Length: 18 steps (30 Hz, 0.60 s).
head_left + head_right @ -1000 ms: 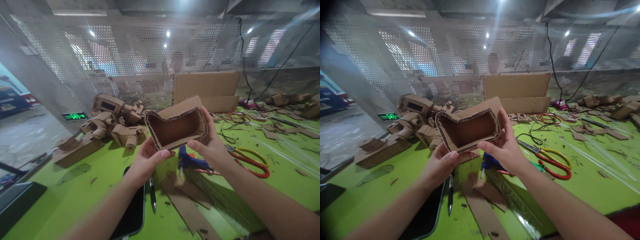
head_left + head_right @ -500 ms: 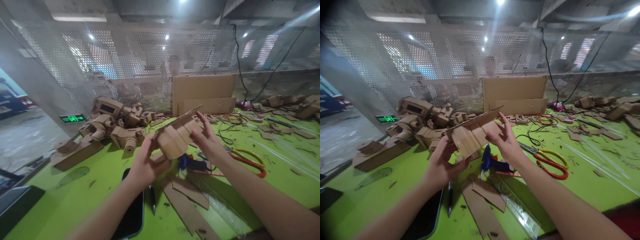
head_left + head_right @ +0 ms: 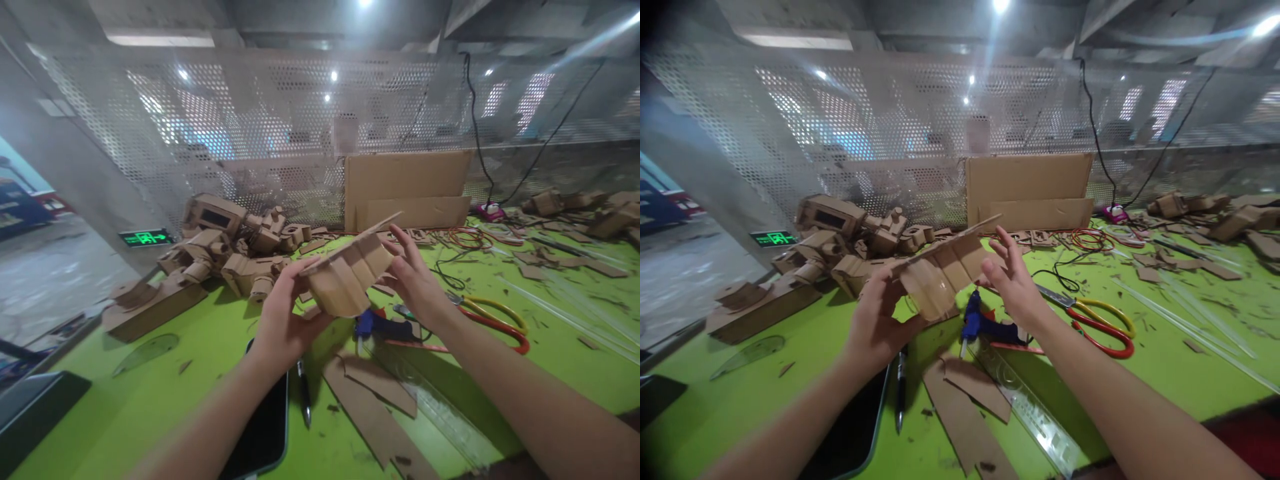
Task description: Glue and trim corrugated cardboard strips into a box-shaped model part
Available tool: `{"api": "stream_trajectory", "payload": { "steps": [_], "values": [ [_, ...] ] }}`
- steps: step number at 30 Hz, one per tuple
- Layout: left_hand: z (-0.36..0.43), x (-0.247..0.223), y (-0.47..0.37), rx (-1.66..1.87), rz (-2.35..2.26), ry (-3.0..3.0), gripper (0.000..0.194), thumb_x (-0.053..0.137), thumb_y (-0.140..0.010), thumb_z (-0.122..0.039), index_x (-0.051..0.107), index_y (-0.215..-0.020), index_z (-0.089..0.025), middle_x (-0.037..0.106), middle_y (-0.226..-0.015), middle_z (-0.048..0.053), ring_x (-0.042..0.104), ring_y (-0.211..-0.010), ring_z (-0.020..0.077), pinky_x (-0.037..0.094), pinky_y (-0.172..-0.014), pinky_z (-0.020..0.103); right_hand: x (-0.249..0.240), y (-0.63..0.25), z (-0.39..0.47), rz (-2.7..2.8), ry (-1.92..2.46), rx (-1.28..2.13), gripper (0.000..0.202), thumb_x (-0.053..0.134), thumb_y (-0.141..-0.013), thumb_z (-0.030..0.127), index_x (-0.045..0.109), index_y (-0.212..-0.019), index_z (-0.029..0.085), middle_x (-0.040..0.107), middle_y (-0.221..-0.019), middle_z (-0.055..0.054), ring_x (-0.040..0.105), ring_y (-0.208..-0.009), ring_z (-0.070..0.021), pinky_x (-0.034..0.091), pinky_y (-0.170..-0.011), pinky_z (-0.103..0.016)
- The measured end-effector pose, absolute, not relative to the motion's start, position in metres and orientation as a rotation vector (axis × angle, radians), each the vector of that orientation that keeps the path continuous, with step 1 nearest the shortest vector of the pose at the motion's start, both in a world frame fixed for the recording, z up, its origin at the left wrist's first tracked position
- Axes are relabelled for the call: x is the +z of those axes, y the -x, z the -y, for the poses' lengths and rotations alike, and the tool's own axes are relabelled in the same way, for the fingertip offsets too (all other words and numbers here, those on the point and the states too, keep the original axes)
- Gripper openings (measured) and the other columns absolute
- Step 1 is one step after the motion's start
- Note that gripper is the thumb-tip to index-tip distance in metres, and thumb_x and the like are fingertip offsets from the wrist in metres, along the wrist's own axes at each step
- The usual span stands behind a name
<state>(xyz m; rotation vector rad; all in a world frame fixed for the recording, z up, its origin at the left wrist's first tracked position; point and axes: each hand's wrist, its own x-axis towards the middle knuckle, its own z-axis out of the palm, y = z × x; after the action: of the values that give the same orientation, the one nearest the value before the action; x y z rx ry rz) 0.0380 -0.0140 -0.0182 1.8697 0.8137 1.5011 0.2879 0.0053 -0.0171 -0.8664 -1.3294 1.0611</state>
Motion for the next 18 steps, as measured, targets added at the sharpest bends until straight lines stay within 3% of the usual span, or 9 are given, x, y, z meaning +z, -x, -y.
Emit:
{"api": "stream_trajectory", "payload": {
  "steps": [3, 5, 8, 11, 18],
  "values": [
    [0.012, -0.022, -0.035, 1.487, -0.802, -2.043, 0.074, 0.084, -0.078, -0.009, 0.056, -0.144, -0.029, 0.057, -0.153, 0.013, 0.057, -0.141, 0.0334, 0.048, -0.118, 0.050, -0.017, -0.285, 0.000, 1.368, 0.853, 1.030, 0.112, 0.082, -0.076, 0.073, 0.023, -0.166, 0.043, 0.031, -0.173, -0.011, 0.044, -0.152, -0.0357, 0.053, -0.111, -0.056],
    [0.012, -0.024, -0.034, 1.485, -0.791, -2.097, 0.071, 0.082, -0.081, -0.011, 0.057, -0.145, -0.030, 0.055, -0.155, 0.013, 0.052, -0.147, 0.0343, 0.046, -0.120, 0.050, -0.014, -0.279, 0.006, 1.395, 0.793, 1.050, 0.119, 0.089, -0.071, 0.068, 0.021, -0.166, 0.043, 0.030, -0.174, -0.011, 0.042, -0.154, -0.0356, 0.052, -0.113, -0.054],
    [0.012, -0.025, -0.032, 1.493, -0.817, -2.151, 0.068, 0.080, -0.086, -0.016, 0.056, -0.147, -0.033, 0.057, -0.154, 0.012, 0.056, -0.142, 0.0332, 0.050, -0.117, 0.049, -0.011, -0.272, 0.013, 1.410, 0.689, 1.131, 0.113, 0.093, -0.072, 0.058, 0.027, -0.163, 0.043, 0.038, -0.170, -0.010, 0.053, -0.146, -0.0339, 0.056, -0.110, -0.050],
    [0.013, -0.026, -0.032, 1.500, -0.866, -2.198, 0.067, 0.079, -0.089, -0.018, 0.054, -0.149, -0.033, 0.058, -0.152, 0.011, 0.062, -0.135, 0.0325, 0.051, -0.116, 0.050, -0.012, -0.269, 0.017, 1.403, 0.720, 1.169, 0.100, 0.094, -0.072, 0.057, 0.040, -0.153, 0.036, 0.052, -0.159, -0.013, 0.056, -0.142, -0.0336, 0.055, -0.111, -0.051],
    [0.013, -0.022, -0.034, 1.497, -0.847, -2.361, 0.069, 0.076, -0.089, -0.015, 0.051, -0.151, -0.035, 0.055, -0.153, 0.012, 0.053, -0.143, 0.0341, 0.047, -0.119, 0.053, -0.014, -0.268, 0.021, 1.392, 0.730, 1.226, 0.084, 0.093, -0.074, 0.054, 0.048, -0.141, 0.030, 0.065, -0.142, -0.012, 0.061, -0.134, -0.0317, 0.054, -0.112, -0.050]
  ]
}}
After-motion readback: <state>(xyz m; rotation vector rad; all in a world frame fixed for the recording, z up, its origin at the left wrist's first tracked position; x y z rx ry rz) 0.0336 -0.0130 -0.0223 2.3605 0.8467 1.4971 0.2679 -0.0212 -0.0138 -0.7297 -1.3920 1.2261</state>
